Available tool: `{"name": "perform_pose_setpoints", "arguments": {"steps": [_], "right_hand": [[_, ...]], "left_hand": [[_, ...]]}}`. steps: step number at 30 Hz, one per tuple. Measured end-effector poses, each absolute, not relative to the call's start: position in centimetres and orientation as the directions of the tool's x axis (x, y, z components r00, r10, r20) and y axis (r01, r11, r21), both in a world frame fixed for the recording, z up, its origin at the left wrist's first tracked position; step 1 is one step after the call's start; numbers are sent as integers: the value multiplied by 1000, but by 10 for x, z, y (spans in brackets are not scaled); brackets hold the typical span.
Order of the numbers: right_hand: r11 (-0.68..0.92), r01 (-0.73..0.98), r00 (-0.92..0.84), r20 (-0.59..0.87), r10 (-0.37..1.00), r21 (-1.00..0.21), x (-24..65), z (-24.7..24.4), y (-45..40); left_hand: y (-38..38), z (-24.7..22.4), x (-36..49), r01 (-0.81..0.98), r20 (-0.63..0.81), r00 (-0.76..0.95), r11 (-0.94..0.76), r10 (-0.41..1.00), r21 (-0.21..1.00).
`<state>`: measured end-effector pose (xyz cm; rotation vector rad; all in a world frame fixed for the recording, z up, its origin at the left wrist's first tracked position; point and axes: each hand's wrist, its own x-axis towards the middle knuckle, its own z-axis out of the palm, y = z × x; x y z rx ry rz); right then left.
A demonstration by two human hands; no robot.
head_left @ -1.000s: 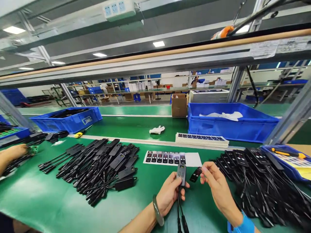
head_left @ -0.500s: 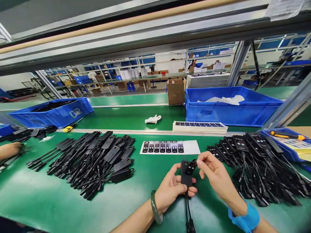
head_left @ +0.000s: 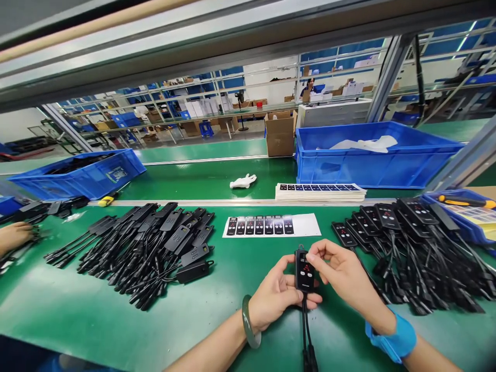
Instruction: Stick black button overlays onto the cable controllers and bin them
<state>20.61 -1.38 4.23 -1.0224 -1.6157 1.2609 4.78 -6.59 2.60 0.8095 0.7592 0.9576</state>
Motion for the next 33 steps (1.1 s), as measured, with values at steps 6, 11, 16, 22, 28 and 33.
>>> {"name": "perform_pose_setpoints", "arguments": {"steps": [6,11,16,22,28,33], "right_hand": [[124,103,-333,83,939,-987,205,44,-14],[80,101,-310,46,950,-992,203,44,-15],[90,111,-289,55,956,-990,202,38,-14],[88,124,-284,49,957,-988,202,35,-12],[94,136,-275,54,960,-986,201,36,-11],[79,146,-256,39,966,-986,202,34,-12]], "left_hand": [[-65,24,47,-401,-171,385,331,907,854],[-65,24,50,-386,-166,370,313,914,868],[-66,21,51,-358,-143,359,278,922,891],[-66,21,52,-345,-129,366,263,922,901],[-67,22,51,-314,-138,371,264,918,912],[-67,18,51,-316,-115,373,243,921,917]]}}
